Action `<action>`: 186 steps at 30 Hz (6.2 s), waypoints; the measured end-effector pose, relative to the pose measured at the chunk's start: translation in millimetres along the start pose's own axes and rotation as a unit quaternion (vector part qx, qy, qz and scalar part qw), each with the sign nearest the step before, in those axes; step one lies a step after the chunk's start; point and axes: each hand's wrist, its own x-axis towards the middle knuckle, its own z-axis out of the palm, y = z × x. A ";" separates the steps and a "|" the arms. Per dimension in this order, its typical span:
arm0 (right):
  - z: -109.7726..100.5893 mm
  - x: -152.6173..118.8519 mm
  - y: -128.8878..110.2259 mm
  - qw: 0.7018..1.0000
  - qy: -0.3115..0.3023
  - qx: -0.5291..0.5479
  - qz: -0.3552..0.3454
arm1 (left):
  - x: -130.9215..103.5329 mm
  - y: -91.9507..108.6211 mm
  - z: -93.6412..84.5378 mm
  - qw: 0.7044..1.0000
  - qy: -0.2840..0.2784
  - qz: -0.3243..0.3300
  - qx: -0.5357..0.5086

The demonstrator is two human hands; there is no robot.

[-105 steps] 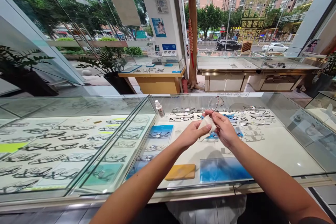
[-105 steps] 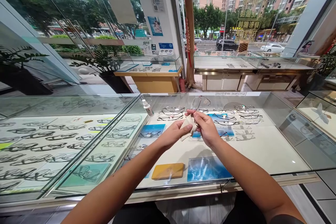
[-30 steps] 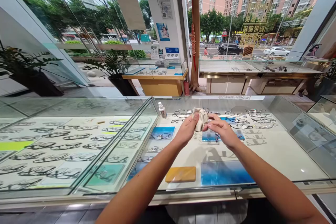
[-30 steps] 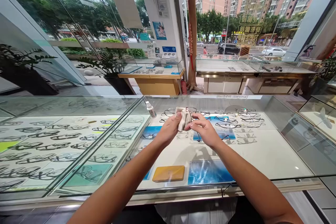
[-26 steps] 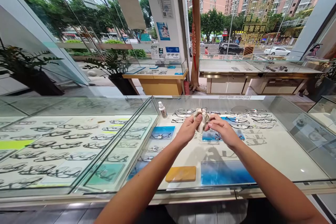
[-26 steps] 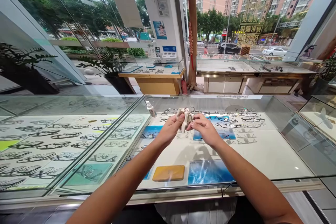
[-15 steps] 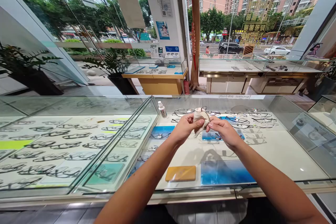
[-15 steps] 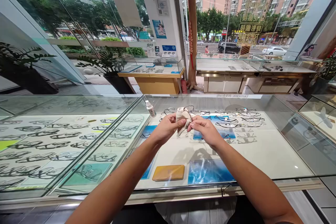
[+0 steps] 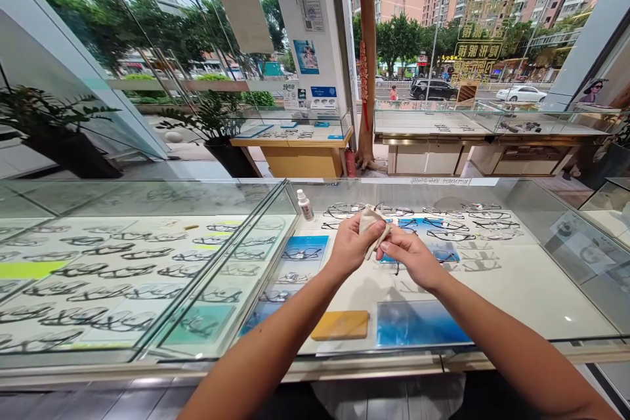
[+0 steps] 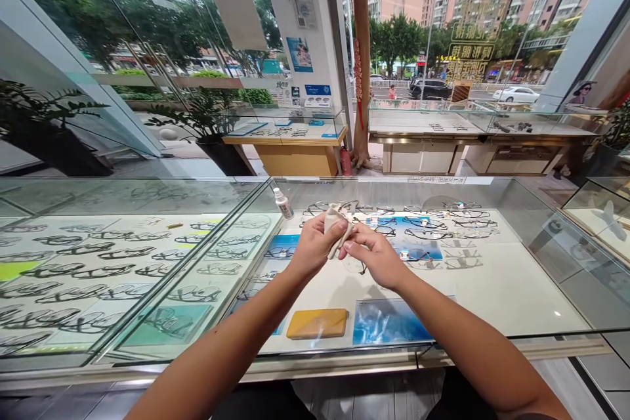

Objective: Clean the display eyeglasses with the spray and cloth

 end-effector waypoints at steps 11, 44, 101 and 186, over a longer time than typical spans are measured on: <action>-6.1 2.5 3.2 0.996 0.049 0.071 0.039 | 12.4 -3.8 -14.8 0.997 -0.025 -0.066 -0.036; -16.3 2.7 -3.8 0.990 0.093 0.103 0.032 | 15.9 -3.1 -16.3 0.989 0.134 -0.041 -0.049; -43.1 8.0 -8.1 0.998 -0.054 0.010 0.041 | 8.9 14.7 -36.7 0.893 0.105 0.323 0.297; -67.8 -4.3 -33.5 0.987 -0.075 -0.118 -0.077 | 8.1 26.7 -38.5 0.848 0.210 0.331 0.355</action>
